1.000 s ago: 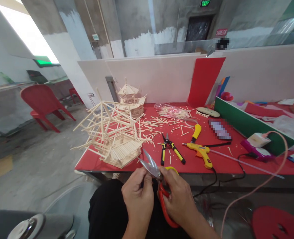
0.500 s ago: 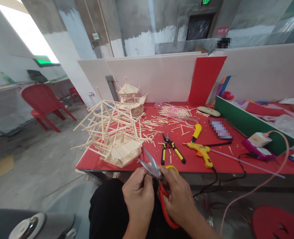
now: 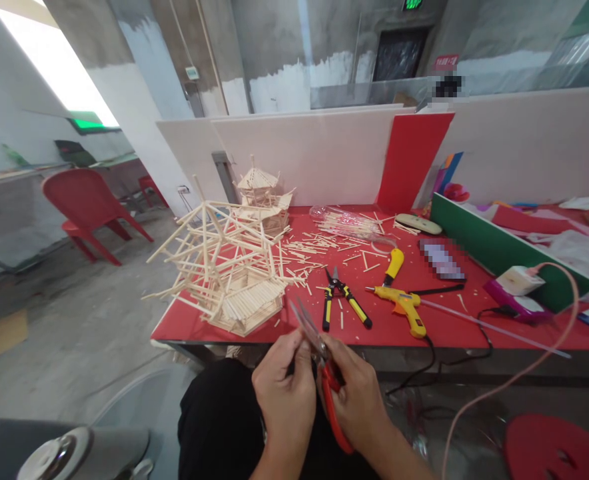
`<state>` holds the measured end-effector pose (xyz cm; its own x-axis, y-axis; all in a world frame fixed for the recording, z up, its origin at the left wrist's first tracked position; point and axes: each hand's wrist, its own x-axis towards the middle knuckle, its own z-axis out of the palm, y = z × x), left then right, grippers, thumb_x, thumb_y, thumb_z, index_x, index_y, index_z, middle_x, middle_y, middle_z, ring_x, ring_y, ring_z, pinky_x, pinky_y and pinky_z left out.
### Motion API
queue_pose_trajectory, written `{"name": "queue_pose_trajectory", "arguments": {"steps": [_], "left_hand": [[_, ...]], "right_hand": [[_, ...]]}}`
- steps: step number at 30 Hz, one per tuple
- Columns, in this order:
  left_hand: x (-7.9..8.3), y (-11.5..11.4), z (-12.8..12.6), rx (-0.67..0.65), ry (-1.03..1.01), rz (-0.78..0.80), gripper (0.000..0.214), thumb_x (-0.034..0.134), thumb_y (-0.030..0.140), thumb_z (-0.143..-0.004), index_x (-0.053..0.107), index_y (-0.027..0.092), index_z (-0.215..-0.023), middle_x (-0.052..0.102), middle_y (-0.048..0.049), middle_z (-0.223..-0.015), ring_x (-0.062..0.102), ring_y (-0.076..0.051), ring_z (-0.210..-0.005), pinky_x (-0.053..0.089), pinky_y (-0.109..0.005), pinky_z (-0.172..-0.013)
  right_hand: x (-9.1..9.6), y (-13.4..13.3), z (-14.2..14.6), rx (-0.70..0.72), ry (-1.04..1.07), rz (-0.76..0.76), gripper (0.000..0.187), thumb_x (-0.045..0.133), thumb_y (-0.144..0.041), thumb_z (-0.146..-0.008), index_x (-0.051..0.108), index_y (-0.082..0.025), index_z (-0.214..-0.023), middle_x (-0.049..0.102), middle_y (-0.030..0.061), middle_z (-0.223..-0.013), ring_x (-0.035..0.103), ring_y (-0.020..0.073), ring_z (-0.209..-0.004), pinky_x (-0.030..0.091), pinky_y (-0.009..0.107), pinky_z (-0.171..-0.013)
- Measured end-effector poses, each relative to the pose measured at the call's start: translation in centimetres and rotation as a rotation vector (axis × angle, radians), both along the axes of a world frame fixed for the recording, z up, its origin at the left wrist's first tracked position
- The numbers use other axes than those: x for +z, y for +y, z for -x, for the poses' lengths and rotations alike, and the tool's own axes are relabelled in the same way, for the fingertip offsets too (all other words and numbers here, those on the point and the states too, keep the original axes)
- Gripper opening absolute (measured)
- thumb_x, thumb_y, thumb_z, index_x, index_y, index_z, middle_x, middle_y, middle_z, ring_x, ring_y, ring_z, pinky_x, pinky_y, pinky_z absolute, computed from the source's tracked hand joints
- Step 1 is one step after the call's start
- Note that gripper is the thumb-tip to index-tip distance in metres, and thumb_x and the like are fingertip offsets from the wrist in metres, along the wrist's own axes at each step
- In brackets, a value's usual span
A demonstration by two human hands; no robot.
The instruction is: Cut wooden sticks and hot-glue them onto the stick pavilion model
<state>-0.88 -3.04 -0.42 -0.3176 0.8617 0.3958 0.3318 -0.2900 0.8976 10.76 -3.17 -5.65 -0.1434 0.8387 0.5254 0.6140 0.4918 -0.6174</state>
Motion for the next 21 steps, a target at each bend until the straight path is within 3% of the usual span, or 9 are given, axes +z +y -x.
{"name": "queue_pose_trajectory", "arguments": {"steps": [4,16,21], "left_hand": [[0.0,0.1,0.1,0.031,0.010,0.011,0.019,0.059,0.014,-0.084,0.069,0.019,-0.069,0.064,0.0025,-0.063,0.057,-0.010,-0.056,0.045,-0.018,-0.056],[0.0,0.0,0.7,0.049,0.055,-0.012,0.016,0.059,0.014,-0.084,0.070,0.020,-0.074,0.067,0.0026,-0.067,0.058,-0.011,-0.060,0.045,-0.018,-0.059],[0.3,0.1,0.7,0.036,0.088,-0.040,0.019,0.057,0.014,-0.085,0.064,0.019,-0.068,0.062,0.0034,-0.063,0.054,-0.009,-0.058,0.043,-0.016,-0.058]], "right_hand": [[1.2,0.1,0.0,-0.093,-0.153,0.039,0.067,0.049,-0.007,-0.069,0.046,-0.022,-0.134,0.056,0.0054,-0.088,0.057,0.0227,-0.080,0.048,0.033,-0.065],[1.5,-0.3,0.5,-0.100,-0.191,0.065,0.072,0.050,-0.006,-0.065,0.042,-0.023,-0.134,0.053,0.0052,-0.092,0.053,0.0221,-0.084,0.047,0.033,-0.069],[1.4,-0.4,0.7,-0.093,-0.170,0.089,0.072,0.049,-0.006,-0.066,0.041,-0.023,-0.135,0.053,0.0059,-0.093,0.053,0.0228,-0.086,0.049,0.034,-0.071]]}}
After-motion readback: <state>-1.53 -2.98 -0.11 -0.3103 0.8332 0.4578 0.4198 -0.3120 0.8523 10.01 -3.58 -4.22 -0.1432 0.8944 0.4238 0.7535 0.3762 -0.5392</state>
